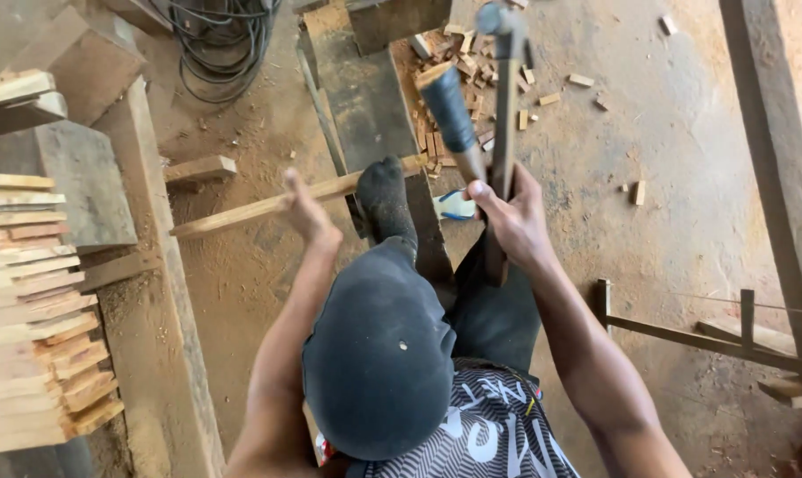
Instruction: Using a hammer to strike and assemble wooden furniture components
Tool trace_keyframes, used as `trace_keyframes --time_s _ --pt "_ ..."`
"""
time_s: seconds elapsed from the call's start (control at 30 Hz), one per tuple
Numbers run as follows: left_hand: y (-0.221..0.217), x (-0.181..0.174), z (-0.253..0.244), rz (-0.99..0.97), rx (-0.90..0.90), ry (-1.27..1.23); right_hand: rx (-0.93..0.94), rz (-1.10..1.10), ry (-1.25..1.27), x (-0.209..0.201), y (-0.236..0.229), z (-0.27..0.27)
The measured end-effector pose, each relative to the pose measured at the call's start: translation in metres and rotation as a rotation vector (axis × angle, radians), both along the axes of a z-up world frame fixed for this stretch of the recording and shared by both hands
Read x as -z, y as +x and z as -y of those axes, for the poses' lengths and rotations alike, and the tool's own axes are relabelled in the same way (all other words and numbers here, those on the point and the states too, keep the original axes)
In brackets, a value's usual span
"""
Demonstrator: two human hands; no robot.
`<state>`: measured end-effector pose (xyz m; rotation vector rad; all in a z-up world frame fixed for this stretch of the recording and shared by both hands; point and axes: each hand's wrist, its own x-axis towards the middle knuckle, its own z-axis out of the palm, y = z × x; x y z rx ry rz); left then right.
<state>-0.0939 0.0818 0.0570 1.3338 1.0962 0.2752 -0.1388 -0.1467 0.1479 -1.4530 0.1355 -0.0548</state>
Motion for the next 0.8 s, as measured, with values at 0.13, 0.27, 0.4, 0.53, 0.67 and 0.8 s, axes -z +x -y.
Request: trace_keyframes --time_s 0.13,0.27,0.4,0.53,0.67,0.8 --pt "-0.014 0.060 -0.040 -0.006 -0.324 -0.310 0.029 0.031 -0.057 0.005 0.002 0.012" --pt "0.014 0.067 -0.051 0.204 -0.193 -0.599 0.086 0.046 -0.020 -0.012 -0.002 0.009" --pt "0.057 0.235 -0.107 0.141 -0.407 -0.537 0.122 0.031 -0.017 0.003 -0.013 0.017" --pt "0.076 0.130 -0.084 0.373 -0.379 -0.454 0.172 0.004 0.003 0.017 -0.026 0.025" --pt "0.091 0.005 -0.064 0.666 -0.241 -0.178 0.231 -0.047 0.017 0.020 -0.031 0.029" --pt "0.135 0.008 -0.099 0.753 0.088 0.415 0.303 -0.077 0.018 0.021 -0.035 0.032"
